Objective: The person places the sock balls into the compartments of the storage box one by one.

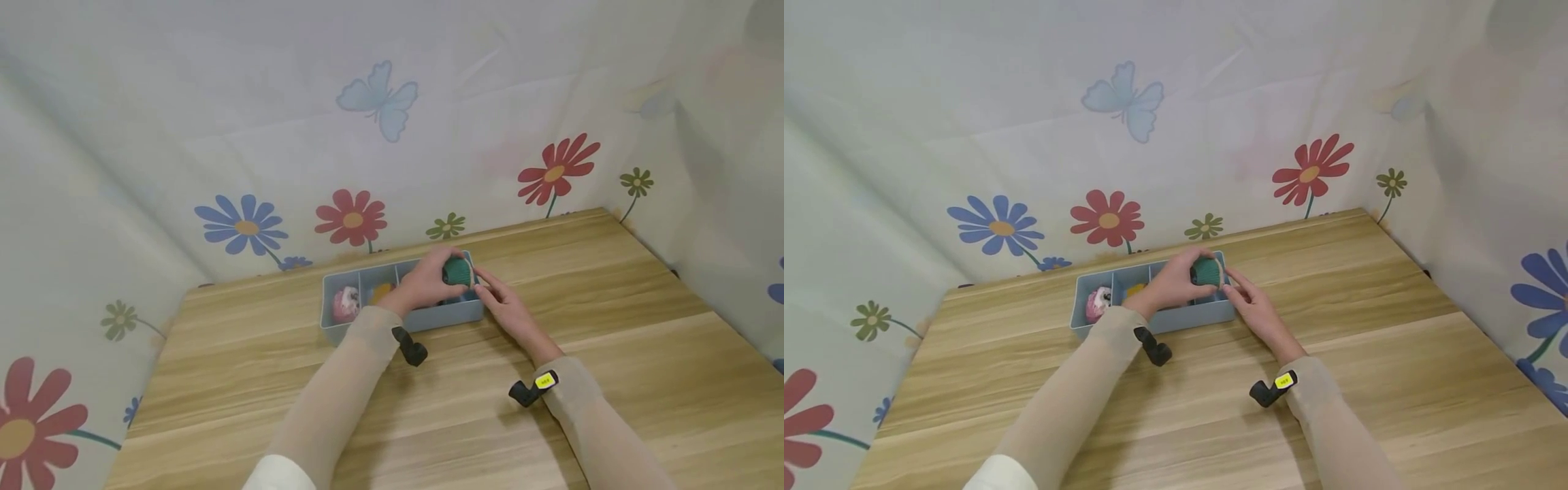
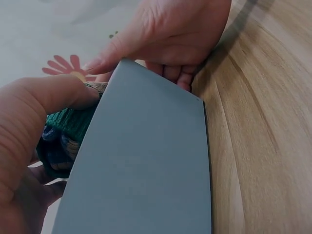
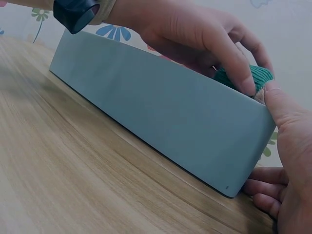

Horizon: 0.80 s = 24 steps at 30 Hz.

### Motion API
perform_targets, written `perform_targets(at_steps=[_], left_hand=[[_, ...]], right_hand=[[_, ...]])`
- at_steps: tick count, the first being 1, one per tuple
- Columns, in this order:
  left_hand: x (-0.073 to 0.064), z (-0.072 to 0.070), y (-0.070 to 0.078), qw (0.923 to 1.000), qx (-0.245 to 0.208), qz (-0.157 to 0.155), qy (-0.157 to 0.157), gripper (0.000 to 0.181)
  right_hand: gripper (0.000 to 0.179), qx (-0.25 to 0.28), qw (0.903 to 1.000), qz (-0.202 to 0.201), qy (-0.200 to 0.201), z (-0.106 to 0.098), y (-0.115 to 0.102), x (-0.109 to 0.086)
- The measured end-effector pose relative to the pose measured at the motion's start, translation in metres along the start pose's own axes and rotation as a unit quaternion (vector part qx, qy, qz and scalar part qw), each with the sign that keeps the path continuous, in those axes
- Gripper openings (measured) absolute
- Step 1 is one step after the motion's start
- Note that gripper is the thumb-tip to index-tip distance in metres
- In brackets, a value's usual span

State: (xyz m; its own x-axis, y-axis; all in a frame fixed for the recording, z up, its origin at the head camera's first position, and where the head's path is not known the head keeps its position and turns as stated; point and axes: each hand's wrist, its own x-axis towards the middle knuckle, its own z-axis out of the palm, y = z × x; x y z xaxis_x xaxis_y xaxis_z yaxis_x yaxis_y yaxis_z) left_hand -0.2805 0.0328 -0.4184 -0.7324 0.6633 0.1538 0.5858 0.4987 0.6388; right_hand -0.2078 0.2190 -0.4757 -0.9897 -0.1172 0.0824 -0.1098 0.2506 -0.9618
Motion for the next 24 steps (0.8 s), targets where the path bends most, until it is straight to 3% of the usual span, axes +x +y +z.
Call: perform_targets(at_steps=[6, 10, 15, 18, 24], left_hand=[[0.004, 0.006, -0.003, 0.9996, 0.021, 0.014, -0.014, 0.056], [0.006, 0.009, -0.005, 0.9988, 0.02, 0.032, -0.032, 0.053], [0.01, 0.011, -0.005, 0.9984, 0.015, 0.03, -0.046, 0.049], [0.012, 0.013, -0.005, 0.9971, 0.049, 0.023, -0.054, 0.048], [0.014, 0.014, 0.0, 0.9863, 0.142, 0.014, -0.083, 0.051]], right_hand=[[0.05, 0.011, 0.9999, 0.0, -0.001, 0.002, -0.016, -0.007], [0.05, 0.003, 1.0, 0.002, 0.002, 0.002, -0.005, -0.003], [0.051, -0.009, 0.9999, -0.007, 0.007, 0.0, 0.007, 0.002], [0.052, -0.005, 1.0, -0.004, 0.007, 0.0, 0.007, 0.002], [0.054, -0.004, 0.9999, 0.01, 0.003, 0.0, 0.005, 0.001]])
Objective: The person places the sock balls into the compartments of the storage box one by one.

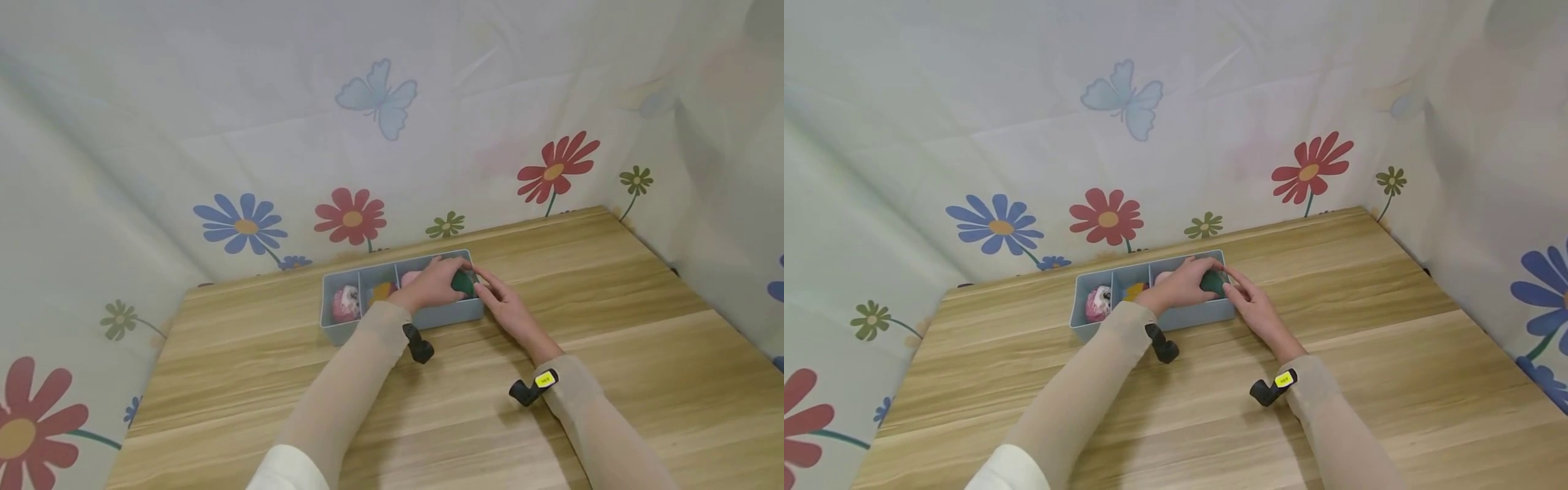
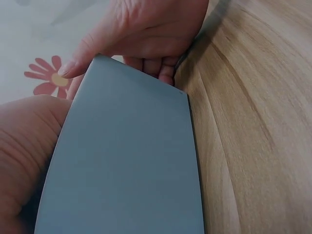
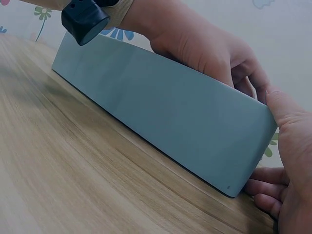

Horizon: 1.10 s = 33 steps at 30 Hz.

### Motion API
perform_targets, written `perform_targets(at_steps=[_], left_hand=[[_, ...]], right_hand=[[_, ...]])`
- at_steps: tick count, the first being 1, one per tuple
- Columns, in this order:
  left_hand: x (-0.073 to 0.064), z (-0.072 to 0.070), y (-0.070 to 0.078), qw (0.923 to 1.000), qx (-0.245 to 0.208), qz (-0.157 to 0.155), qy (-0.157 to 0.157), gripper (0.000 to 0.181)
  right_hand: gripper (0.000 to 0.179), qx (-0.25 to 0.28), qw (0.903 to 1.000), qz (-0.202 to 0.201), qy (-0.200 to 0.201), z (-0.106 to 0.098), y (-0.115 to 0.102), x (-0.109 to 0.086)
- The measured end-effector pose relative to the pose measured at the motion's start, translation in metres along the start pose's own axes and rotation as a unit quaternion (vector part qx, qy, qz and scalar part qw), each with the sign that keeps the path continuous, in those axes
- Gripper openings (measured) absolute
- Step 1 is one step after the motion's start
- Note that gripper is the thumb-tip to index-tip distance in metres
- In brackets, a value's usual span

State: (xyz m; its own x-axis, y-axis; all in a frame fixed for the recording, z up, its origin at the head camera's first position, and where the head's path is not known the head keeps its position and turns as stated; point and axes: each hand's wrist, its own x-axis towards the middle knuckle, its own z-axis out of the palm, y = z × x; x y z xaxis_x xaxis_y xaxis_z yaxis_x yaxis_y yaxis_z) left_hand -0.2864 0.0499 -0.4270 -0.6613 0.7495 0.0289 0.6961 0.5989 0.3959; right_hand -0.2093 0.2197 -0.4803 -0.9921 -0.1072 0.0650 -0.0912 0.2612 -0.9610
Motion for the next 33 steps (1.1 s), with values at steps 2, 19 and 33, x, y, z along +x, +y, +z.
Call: perform_targets(at_steps=[2, 19, 33], left_hand=[[-0.001, -0.001, 0.0, 1.0, 0.006, -0.003, -0.004, 0.051], [-0.036, -0.015, 0.014, 0.9975, -0.051, -0.006, 0.048, 0.051], [-0.074, -0.028, -0.003, 0.9906, 0.003, -0.076, 0.114, 0.056]], right_hand=[[0.054, 0.003, 1.0, -0.001, -0.001, 0.001, -0.001, 0.0], [0.054, -0.002, 1.0, -0.005, -0.006, 0.0, 0.003, 0.001], [0.053, -0.04, 0.999, -0.004, 0.02, -0.015, 0.015, -0.004]])
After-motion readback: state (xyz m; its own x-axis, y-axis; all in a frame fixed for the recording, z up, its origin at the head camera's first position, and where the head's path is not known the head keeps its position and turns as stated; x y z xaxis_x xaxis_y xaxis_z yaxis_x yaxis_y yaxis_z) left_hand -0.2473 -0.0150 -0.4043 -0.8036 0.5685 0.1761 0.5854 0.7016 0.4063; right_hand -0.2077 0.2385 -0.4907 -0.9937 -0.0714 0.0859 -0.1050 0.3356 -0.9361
